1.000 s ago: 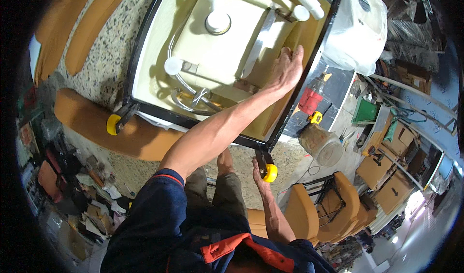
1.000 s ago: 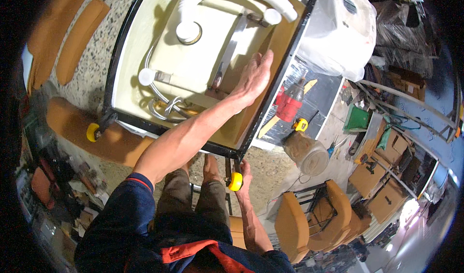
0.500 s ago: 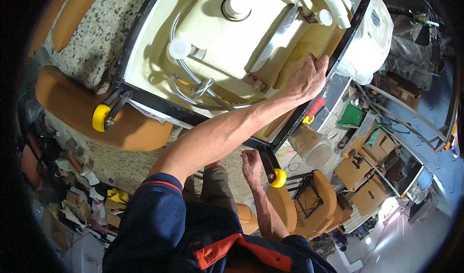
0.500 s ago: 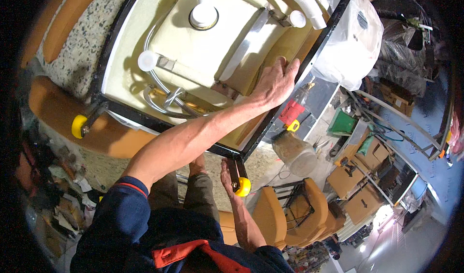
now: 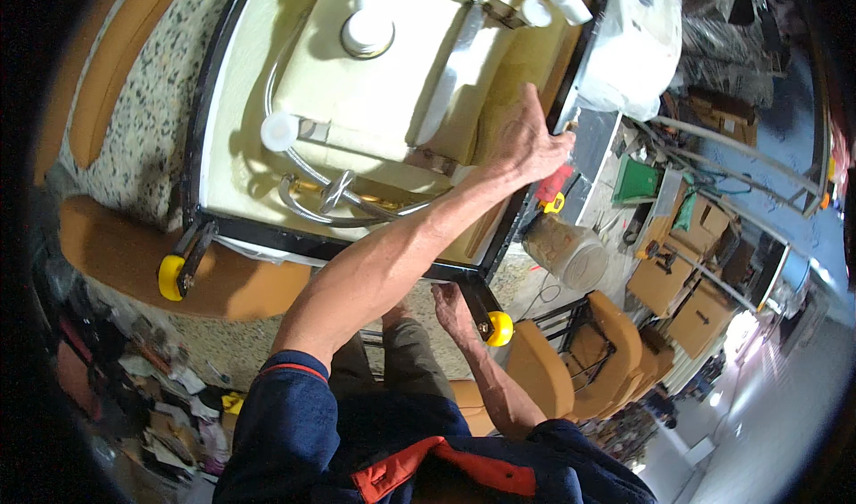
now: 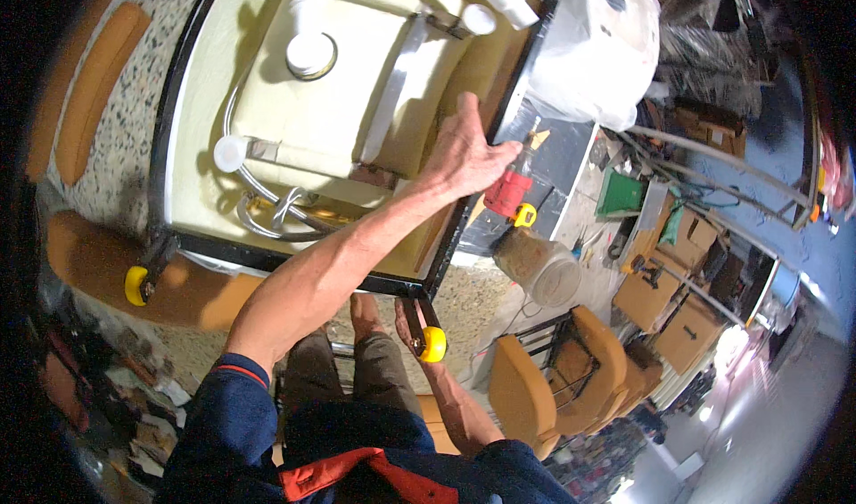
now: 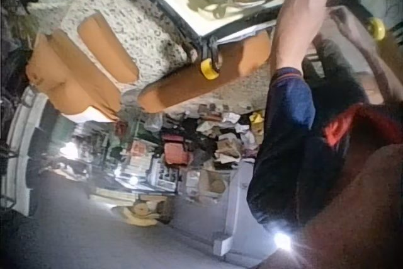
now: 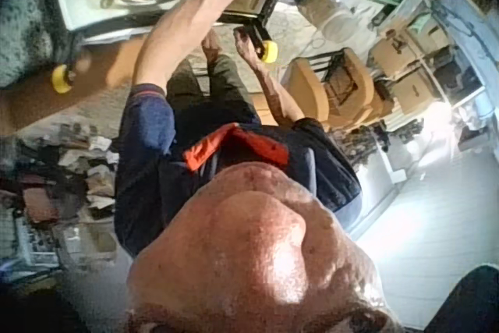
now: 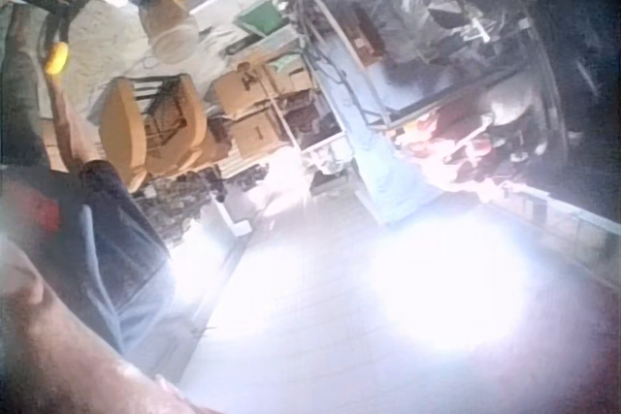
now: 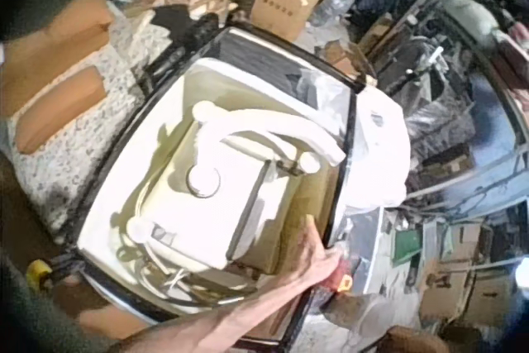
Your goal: The person assembles a chair by attaching a metal frame to a white plastic seat base using a red cordless drill. They position the frame, insert screws, and tighten them at multiple points around the perimeter of the seat base.
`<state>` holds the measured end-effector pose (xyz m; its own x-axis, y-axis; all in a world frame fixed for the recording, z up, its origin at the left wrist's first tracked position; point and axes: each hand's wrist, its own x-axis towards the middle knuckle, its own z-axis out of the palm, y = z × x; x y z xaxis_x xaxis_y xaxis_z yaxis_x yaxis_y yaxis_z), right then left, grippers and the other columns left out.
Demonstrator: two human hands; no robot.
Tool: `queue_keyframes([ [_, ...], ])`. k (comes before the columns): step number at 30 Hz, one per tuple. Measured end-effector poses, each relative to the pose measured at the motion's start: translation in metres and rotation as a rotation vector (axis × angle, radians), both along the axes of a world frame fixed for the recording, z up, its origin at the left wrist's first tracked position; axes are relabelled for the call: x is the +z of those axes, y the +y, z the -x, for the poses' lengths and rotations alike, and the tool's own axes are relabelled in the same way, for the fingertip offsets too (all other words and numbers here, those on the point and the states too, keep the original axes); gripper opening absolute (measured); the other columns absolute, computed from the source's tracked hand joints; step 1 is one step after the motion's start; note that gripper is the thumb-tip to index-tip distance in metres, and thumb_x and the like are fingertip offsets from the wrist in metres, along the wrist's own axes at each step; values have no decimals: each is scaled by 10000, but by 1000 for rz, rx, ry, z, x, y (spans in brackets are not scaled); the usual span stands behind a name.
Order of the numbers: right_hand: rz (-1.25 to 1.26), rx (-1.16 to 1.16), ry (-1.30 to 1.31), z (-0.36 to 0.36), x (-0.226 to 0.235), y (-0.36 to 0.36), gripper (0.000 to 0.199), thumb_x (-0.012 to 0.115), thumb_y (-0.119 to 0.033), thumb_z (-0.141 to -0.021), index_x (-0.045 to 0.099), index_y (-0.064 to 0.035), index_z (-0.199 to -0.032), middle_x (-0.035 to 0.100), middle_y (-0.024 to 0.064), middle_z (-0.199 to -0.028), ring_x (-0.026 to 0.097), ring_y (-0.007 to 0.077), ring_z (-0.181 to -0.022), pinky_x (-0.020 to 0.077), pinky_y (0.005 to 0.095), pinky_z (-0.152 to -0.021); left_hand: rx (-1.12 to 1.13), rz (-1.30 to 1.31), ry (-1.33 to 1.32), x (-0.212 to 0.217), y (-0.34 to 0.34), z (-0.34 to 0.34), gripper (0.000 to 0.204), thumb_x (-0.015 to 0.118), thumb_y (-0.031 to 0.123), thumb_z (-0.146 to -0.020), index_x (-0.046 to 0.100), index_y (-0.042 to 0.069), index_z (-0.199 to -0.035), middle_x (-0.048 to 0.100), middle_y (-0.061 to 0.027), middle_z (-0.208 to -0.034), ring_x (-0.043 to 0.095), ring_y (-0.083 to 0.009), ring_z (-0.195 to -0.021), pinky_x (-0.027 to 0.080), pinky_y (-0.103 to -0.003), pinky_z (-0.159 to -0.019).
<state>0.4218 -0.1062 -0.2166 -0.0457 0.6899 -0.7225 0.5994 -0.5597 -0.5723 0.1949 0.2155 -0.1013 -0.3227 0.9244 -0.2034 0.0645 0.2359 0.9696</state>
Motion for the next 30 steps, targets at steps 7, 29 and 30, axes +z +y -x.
queue_keyframes([
  [7, -152, 105, -107, 23, 30, 27, 370, 630, -103, -938, 534, -24, -1286, 677, 151, -851, 628, 297, -717, 519, 382, -685, -50, 34, -137, -10, 4, 1, 549, 780, 239, -858, 399, -63, -1114, 627, -250, -999, 695, -279, -802, 592, -405, -628],
  [29, -1018, -112, 221, 153, 229, 327, 96, 678, -59, -919, 709, 8, -980, 711, 61, -812, 633, 110, -717, 514, 266, -665, -93, -24, -262, -2, 0, 8, 706, 833, 314, -768, 400, -78, -1165, 598, -238, -1021, 621, -300, -974, 518, -449, -821],
  [30, -1083, -21, 231, 174, 244, 336, 102, 675, -56, -912, 715, 4, -983, 719, 73, -820, 647, 116, -723, 522, 271, -669, -110, -25, -106, 5, 3, 7, 702, 830, 331, -788, 398, -67, -1173, 588, -226, -1006, 603, -295, -997, 503, -461, -844],
])
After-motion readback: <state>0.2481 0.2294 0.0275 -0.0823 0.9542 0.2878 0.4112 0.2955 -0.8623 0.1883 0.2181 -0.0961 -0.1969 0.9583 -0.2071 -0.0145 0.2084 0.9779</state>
